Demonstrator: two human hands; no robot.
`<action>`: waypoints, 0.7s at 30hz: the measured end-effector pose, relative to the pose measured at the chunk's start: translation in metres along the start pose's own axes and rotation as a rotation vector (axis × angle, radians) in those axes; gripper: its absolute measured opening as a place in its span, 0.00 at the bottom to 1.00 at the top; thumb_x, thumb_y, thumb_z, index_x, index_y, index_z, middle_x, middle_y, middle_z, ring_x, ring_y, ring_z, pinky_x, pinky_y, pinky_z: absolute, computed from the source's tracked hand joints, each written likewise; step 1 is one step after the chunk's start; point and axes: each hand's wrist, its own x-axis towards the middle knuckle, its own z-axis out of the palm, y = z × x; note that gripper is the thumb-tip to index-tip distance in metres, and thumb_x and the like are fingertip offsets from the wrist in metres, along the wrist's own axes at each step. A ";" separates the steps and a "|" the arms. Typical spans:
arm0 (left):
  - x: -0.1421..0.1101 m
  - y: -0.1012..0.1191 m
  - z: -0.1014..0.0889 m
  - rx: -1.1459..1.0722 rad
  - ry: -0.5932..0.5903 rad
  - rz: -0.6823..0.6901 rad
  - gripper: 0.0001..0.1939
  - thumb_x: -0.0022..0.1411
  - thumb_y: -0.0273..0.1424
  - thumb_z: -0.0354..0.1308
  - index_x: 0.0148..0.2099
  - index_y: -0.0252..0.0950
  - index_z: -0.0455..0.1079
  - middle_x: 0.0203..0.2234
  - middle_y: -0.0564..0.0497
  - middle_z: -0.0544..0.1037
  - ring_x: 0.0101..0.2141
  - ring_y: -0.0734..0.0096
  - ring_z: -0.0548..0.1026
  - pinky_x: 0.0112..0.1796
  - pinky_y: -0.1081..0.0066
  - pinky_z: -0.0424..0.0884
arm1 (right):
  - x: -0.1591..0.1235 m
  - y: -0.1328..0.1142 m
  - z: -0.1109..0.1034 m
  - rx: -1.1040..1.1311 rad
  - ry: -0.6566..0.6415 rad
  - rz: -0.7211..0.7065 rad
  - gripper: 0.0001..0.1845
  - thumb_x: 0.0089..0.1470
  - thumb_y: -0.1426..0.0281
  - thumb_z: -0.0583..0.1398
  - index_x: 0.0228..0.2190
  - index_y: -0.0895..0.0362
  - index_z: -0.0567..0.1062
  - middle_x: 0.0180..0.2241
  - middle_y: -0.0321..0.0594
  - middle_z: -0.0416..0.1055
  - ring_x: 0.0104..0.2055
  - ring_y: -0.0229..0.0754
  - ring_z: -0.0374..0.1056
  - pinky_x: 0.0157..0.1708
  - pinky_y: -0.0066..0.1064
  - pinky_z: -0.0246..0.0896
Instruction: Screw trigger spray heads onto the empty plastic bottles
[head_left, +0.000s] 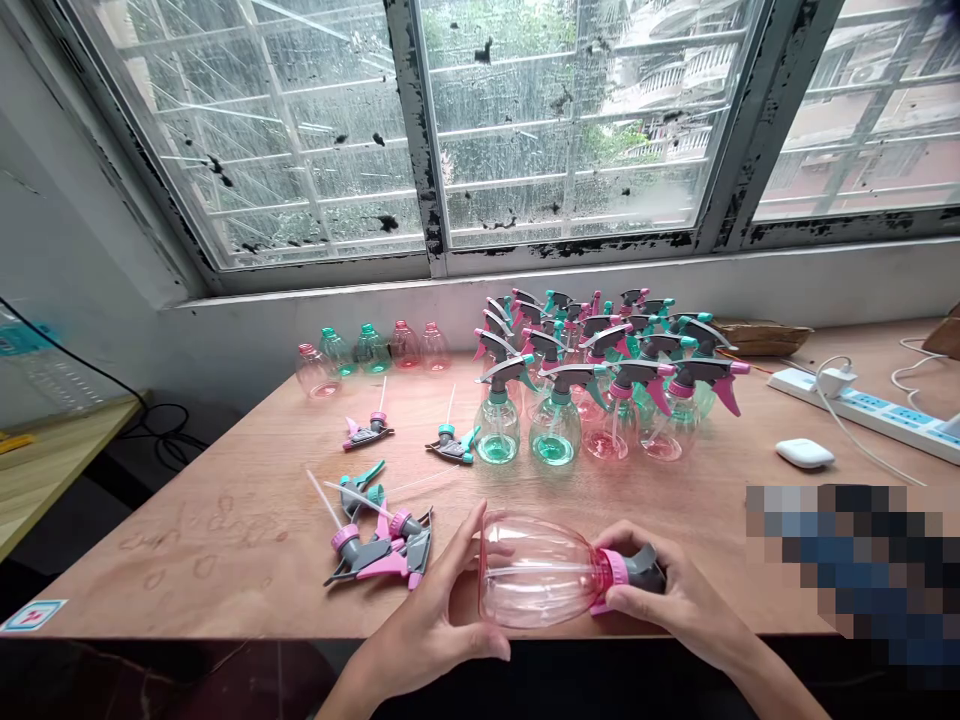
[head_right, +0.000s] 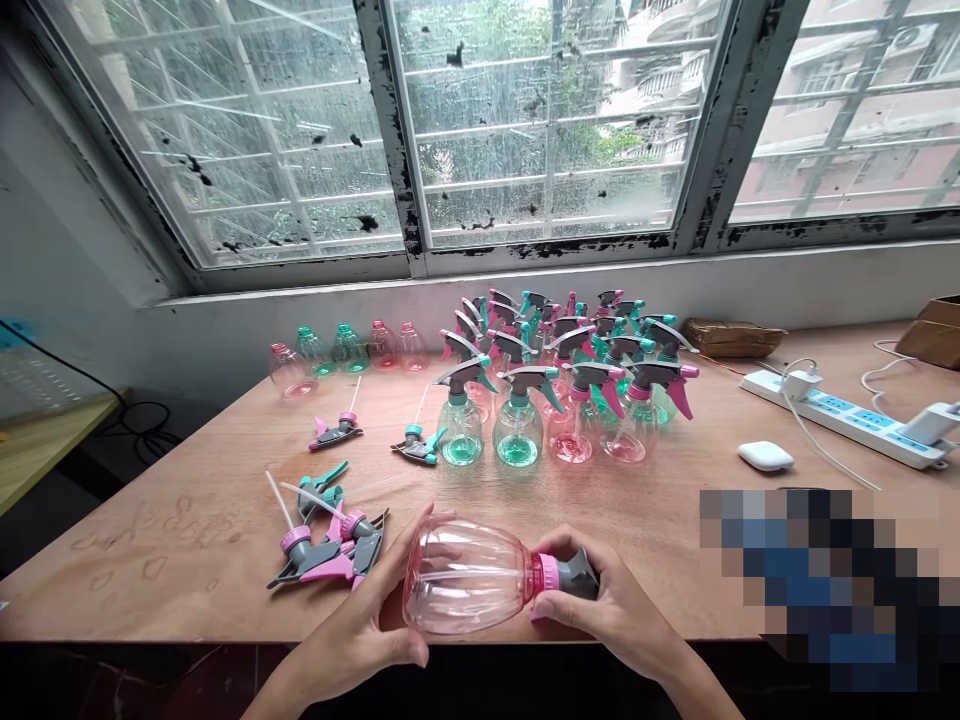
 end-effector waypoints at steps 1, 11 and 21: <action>0.000 -0.001 0.000 -0.009 0.005 -0.008 0.58 0.51 0.42 0.74 0.74 0.52 0.41 0.72 0.47 0.52 0.67 0.47 0.57 0.67 0.51 0.51 | -0.001 -0.001 0.000 -0.043 0.012 -0.023 0.19 0.52 0.56 0.73 0.39 0.54 0.78 0.36 0.40 0.77 0.40 0.56 0.73 0.36 0.35 0.69; 0.000 -0.007 0.000 -0.065 0.065 -0.043 0.53 0.54 0.37 0.74 0.73 0.53 0.47 0.73 0.51 0.49 0.70 0.47 0.49 0.68 0.51 0.51 | 0.002 -0.002 0.000 -0.067 0.070 -0.075 0.14 0.54 0.60 0.71 0.39 0.52 0.79 0.35 0.35 0.75 0.36 0.49 0.69 0.35 0.30 0.63; 0.003 -0.004 0.000 -0.089 0.030 -0.015 0.54 0.49 0.30 0.76 0.71 0.51 0.51 0.69 0.47 0.59 0.66 0.48 0.59 0.65 0.50 0.57 | 0.002 0.003 -0.002 -0.018 0.018 -0.083 0.16 0.57 0.56 0.70 0.33 0.55 0.78 0.28 0.33 0.70 0.29 0.44 0.62 0.30 0.29 0.55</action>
